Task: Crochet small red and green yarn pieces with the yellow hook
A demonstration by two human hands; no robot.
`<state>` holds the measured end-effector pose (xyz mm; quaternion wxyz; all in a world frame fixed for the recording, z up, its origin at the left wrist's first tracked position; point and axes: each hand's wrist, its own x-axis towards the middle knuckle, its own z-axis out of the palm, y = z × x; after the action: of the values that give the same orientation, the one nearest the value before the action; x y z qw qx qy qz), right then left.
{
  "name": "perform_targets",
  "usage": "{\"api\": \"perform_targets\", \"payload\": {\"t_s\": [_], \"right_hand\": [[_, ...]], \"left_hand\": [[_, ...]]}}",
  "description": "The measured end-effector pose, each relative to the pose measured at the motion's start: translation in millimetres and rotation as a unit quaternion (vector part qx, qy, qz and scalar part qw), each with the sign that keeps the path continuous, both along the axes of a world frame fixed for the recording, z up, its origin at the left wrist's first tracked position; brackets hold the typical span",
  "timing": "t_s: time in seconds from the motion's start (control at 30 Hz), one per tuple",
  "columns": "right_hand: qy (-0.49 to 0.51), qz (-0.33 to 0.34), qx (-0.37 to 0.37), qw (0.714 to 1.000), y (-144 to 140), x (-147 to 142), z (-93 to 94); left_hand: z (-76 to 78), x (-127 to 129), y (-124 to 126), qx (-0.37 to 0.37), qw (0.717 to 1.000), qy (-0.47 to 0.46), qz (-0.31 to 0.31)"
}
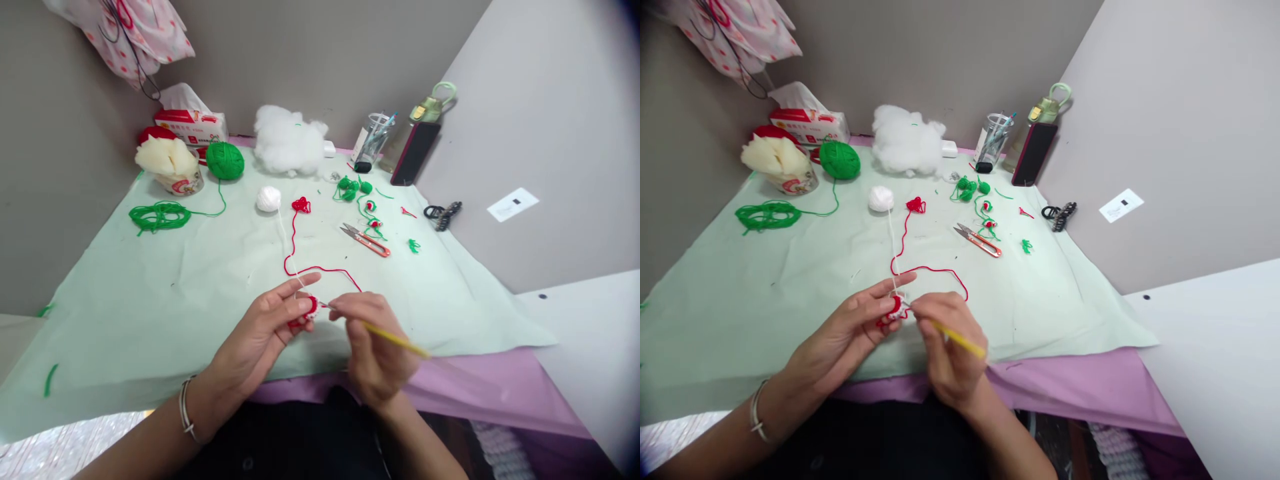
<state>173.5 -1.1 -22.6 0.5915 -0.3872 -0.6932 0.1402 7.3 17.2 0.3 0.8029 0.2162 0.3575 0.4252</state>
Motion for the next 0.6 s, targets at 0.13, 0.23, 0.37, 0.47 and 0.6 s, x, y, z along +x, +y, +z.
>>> {"api": "perform_targets", "payload": {"t_s": [0.13,0.23,0.37,0.47,0.6], "right_hand": [[0.143,0.058,-0.101,0.983,6,-4,7.8],[0.101,0.053,-0.08,0.99,7,-8,6.3],[-0.029,-0.013,0.011,0.999,2,-10,-4.2],[-0.062,-0.041,0.041,0.996,1,-5,-5.5],[0.159,0.019,-0.098,0.982,8,-3,1.7]], "left_hand": [[1.0,0,1,0.072,0.996,0.039,0.022],[0.6,4,-1,0.104,0.992,0.072,0.026],[-3.6,7,-1,0.083,0.995,0.053,0.029],[-5.6,5,2,0.017,1.0,0.001,0.003],[-3.1,1,5,0.015,1.0,0.002,0.027]]}}
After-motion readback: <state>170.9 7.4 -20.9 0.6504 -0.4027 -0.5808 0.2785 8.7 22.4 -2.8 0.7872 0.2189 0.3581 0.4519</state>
